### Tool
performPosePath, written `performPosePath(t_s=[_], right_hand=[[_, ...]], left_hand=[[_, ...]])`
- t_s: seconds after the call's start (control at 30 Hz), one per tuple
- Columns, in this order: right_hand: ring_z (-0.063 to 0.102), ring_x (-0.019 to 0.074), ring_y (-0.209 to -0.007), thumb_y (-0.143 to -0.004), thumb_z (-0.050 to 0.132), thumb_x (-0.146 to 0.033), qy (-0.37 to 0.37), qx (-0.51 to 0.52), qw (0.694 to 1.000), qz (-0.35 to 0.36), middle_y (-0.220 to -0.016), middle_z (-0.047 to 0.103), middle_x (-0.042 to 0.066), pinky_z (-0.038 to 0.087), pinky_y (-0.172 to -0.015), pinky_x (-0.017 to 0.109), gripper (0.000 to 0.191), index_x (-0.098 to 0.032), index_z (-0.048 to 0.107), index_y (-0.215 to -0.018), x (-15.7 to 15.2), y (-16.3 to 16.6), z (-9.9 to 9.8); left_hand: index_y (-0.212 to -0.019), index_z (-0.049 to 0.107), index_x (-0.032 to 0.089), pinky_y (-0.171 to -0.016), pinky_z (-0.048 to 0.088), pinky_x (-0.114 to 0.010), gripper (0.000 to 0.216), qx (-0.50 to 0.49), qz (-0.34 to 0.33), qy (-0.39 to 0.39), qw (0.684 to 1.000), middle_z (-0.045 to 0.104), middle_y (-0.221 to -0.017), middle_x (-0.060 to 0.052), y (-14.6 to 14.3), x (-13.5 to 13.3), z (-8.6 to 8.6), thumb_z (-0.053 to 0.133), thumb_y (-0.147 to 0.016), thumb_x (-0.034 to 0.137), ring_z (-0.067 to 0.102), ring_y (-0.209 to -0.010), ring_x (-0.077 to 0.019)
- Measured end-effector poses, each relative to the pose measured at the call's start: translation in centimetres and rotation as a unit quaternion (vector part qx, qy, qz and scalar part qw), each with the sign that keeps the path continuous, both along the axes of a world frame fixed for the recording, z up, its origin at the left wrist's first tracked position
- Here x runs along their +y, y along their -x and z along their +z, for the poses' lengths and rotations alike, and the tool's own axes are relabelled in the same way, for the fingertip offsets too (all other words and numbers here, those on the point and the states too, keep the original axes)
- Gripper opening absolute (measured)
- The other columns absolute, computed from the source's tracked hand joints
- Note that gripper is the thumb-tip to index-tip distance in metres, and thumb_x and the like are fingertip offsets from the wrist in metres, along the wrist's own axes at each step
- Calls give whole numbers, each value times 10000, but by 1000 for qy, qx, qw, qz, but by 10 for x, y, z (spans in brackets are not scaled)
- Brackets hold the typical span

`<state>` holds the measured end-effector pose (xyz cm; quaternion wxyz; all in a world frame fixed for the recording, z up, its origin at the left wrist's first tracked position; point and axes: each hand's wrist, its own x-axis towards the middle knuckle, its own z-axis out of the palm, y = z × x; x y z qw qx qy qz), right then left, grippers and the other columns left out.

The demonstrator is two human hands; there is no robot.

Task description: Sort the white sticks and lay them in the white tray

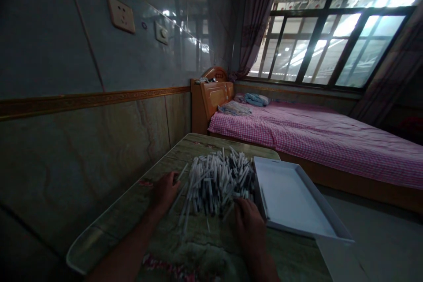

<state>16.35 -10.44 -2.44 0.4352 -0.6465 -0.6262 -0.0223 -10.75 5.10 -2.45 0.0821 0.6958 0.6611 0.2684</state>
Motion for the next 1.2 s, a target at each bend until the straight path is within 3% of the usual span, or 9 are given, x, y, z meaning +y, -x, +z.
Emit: performPosePath(t_s=[0.17, 0.27, 0.43, 0.53, 0.63, 0.87, 1.07, 1.13, 1.2], right_hand=[[680, 201, -859, -928, 445, -271, 8, -32, 999, -4, -944, 706, 52, 526, -747, 306, 253, -238, 683, -1006, -5, -2, -5], [674, 198, -875, -933, 441, -254, 9, -45, 999, 6, -943, 702, 54, 519, -765, 302, 246, -227, 676, -1001, -6, 3, -5], [650, 184, -859, -935, 443, -199, 51, -109, 990, 68, -917, 682, 36, 481, -743, 278, 224, -234, 656, -996, -11, 32, 3], [636, 182, -827, -902, 521, -202, 90, -151, 981, 87, -895, 672, 27, 454, -710, 264, 125, -233, 641, -916, -15, 54, 8], [641, 196, -841, -865, 615, -237, 128, -189, 970, 81, -905, 679, 17, 442, -687, 260, 35, -246, 633, -893, -15, 68, 11], [688, 213, -843, -832, 565, -60, 212, -269, 939, 16, -943, 727, 41, 443, -629, 260, 252, -245, 664, -971, -10, 71, 14], [713, 246, -797, -740, 535, 21, 257, -313, 915, -3, -955, 745, 109, 438, -602, 281, 386, -188, 690, -1025, -19, 60, 9], [713, 269, -808, -728, 553, 3, 262, -327, 908, 12, -959, 748, 132, 441, -614, 297, 368, -174, 700, -1016, -21, 53, 8], [711, 267, -778, -731, 553, -15, 270, -320, 908, 30, -896, 753, 126, 426, -602, 294, 318, -181, 712, -950, -21, 46, 7]], left_hand=[[-1127, 626, 184, -896, 433, -308, 257, 15, 8, 21, 1000, 693, -1128, -117, 5, -3, 3, 530, -893, 143, 635, -1063, -230], [-1065, 658, 177, -937, 425, -352, 231, -91, 26, 28, 995, 693, -1115, -135, 13, -2, 5, 527, -882, 128, 622, -1088, -260], [-901, 690, 210, -898, 472, -343, 182, -404, 27, 38, 913, 729, -1004, -89, 16, 5, 3, 555, -830, 109, 665, -1001, -240], [-885, 688, 219, -750, 525, -306, 171, -473, 14, 57, 879, 744, -859, -44, 7, 5, -1, 566, -810, 125, 699, -774, -200], [-835, 674, 226, -695, 537, -271, 85, -554, -2, 69, 830, 738, -806, -7, -4, 3, -3, 634, -779, 176, 695, -713, -167], [-831, 614, 189, -602, 539, -207, 130, -690, -35, 111, 715, 672, -693, 31, -8, -1, 9, 716, -752, 168, 656, -606, -100], [-931, 649, 185, -490, 501, -183, 219, -742, -58, 158, 649, 665, -726, 35, -10, -11, 14, 744, -737, 149, 638, -561, -90], [-938, 668, 185, -477, 483, -177, 251, -741, -65, 162, 648, 645, -685, 53, -12, -14, 11, 776, -711, 191, 615, -531, -81], [-923, 682, 179, -472, 460, -167, 284, -722, -70, 149, 672, 617, -626, 73, -13, -17, 8, 804, -682, 264, 582, -500, -68]])
